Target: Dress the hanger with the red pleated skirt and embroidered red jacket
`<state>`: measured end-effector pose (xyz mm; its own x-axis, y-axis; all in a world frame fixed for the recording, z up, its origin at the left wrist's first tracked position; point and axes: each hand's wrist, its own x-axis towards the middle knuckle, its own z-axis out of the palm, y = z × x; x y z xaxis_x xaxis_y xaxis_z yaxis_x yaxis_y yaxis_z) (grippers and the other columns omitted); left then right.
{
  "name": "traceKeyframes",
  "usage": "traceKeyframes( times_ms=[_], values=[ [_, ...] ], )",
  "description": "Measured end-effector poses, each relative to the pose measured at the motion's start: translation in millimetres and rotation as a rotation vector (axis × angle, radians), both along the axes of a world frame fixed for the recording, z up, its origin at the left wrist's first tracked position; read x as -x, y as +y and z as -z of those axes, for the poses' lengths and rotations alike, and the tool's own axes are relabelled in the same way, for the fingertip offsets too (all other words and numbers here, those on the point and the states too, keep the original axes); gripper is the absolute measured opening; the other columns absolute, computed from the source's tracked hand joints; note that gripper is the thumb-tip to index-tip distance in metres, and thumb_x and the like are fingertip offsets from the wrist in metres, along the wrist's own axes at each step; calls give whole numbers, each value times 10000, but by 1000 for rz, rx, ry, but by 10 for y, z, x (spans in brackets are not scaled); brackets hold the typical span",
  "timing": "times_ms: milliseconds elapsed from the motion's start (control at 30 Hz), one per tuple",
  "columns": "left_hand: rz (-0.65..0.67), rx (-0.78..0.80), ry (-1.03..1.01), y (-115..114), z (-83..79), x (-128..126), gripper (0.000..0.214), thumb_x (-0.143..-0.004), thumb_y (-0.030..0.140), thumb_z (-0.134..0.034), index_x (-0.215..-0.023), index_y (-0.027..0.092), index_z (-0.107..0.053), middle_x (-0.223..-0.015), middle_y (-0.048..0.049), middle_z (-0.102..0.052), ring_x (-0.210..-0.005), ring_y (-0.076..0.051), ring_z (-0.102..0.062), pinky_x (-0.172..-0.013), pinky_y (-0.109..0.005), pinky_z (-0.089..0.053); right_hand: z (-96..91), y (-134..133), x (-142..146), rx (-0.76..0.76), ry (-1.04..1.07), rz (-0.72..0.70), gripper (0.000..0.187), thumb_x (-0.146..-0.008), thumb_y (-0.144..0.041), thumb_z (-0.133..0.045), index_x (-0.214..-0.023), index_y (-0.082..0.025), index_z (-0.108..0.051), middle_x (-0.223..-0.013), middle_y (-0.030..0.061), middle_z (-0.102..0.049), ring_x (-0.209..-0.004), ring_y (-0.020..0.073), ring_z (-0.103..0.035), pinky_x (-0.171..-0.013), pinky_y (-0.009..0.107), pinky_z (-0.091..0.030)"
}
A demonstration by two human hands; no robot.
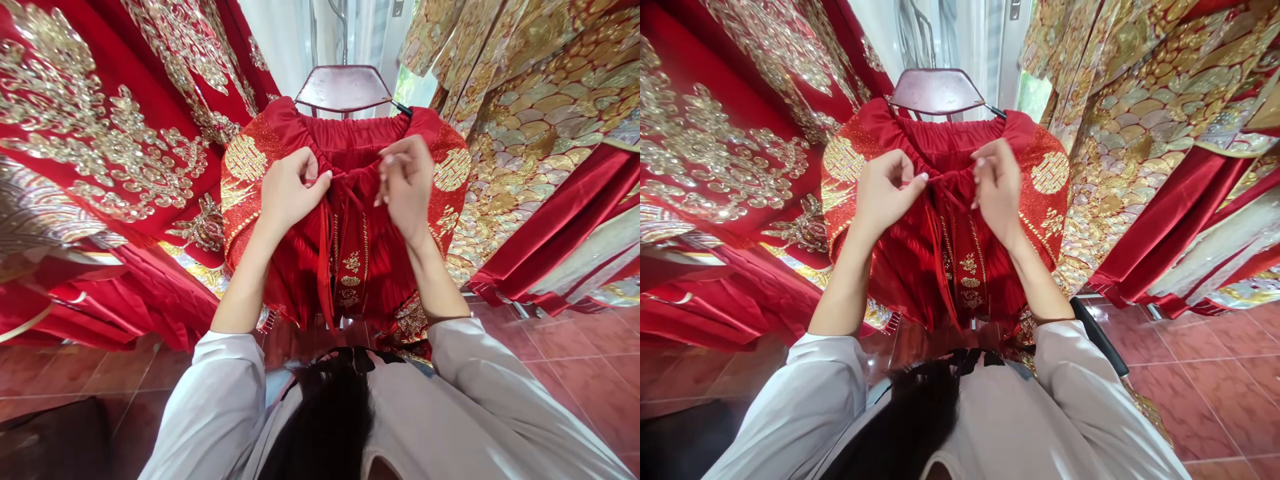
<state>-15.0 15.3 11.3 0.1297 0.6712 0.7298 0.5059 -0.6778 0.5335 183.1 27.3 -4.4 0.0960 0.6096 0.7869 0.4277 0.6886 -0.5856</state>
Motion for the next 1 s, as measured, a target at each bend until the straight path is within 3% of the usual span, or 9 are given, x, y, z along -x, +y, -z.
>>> traceKeyframes(
  times_ms=[133, 200, 300, 400, 467, 600, 733, 900, 1000],
  values=[
    [162, 55, -60, 31, -48, 24, 295, -789, 358, -652, -675, 185, -443, -544, 32, -395, -485, -96, -427, -471, -218, -367, -74, -86, -174, -33, 11, -32, 289, -949, -450, -385, -951, -184, -495, -718, 16, -497, -586, 88, -482, -538, 222, -405],
    [234, 75, -96, 45, -58, -30, 265, -803, 360, -628, -706, 188, -451, -549, 33, -421, -470, -88, -423, -452, -206, -351, -11, -137, -95, 55, -96, -95, 282, -909, -454, -476, -956, -178, -513, -723, 12, -522, -592, 89, -491, -559, 229, -410],
    [275, 88, -129, 40, -47, -117, 221, -813, 327, -599, -728, 189, -448, -570, 24, -473, -452, -82, -420, -437, -200, -337, 146, -151, 125, 97, -215, -13, 302, -830, -445, -603, -889, -159, -529, -760, 22, -542, -674, 110, -505, -658, 263, -436],
    [273, 99, -126, 17, -21, -137, 170, -818, 286, -573, -744, 187, -456, -586, 20, -486, -436, -77, -411, -430, -199, -330, 245, -78, 259, 89, -172, 35, 263, -877, -408, -539, -819, -154, -507, -815, 43, -541, -752, 126, -511, -705, 276, -438],
    [246, 93, -129, 8, -3, -111, 139, -812, 272, -572, -766, 187, -473, -590, 23, -475, -443, -78, -420, -434, -197, -337, 252, -23, 264, 130, -57, -73, 271, -905, -409, -486, -800, -159, -479, -805, 39, -531, -713, 110, -511, -648, 250, -432],
    [184, 88, -146, 25, 41, -18, 113, -800, 258, -578, -818, 184, -495, -623, 21, -488, -462, -79, -439, -455, -200, -364, 180, 5, 179, 353, 228, -472, 310, -909, -483, -456, -868, -176, -473, -770, 9, -524, -500, 44, -415, -460, 197, -344],
    [53, 16, -68, 50, 91, 90, 133, -818, 265, -583, -772, 169, -502, -589, 23, -470, -528, -102, -498, -553, -234, -431, 67, -44, 45, 483, 231, -657, 335, -872, -493, -532, -816, -165, -495, -645, -21, -470, -426, 17, -308, -400, 178, -267],
    [-79, -80, 108, 19, -107, 210, 204, -837, 300, -608, -701, 164, -542, -600, -10, -510, -767, -196, -578, -790, -371, -487, -117, -101, -246, 346, -93, -366, 280, -863, -379, -584, -734, -137, -528, -574, 9, -473, -514, 57, -434, -469, 180, -326],
    [-30, -216, 329, 44, -431, 316, 110, -839, 295, -627, -863, 187, -624, -926, -49, -642, -986, -222, -542, -994, -472, -395, -253, -96, -473, 163, -263, -206, 293, -922, -436, -461, -959, -169, -579, -807, 70, -591, -786, 158, -576, -630, 249, -443]
  ],
)
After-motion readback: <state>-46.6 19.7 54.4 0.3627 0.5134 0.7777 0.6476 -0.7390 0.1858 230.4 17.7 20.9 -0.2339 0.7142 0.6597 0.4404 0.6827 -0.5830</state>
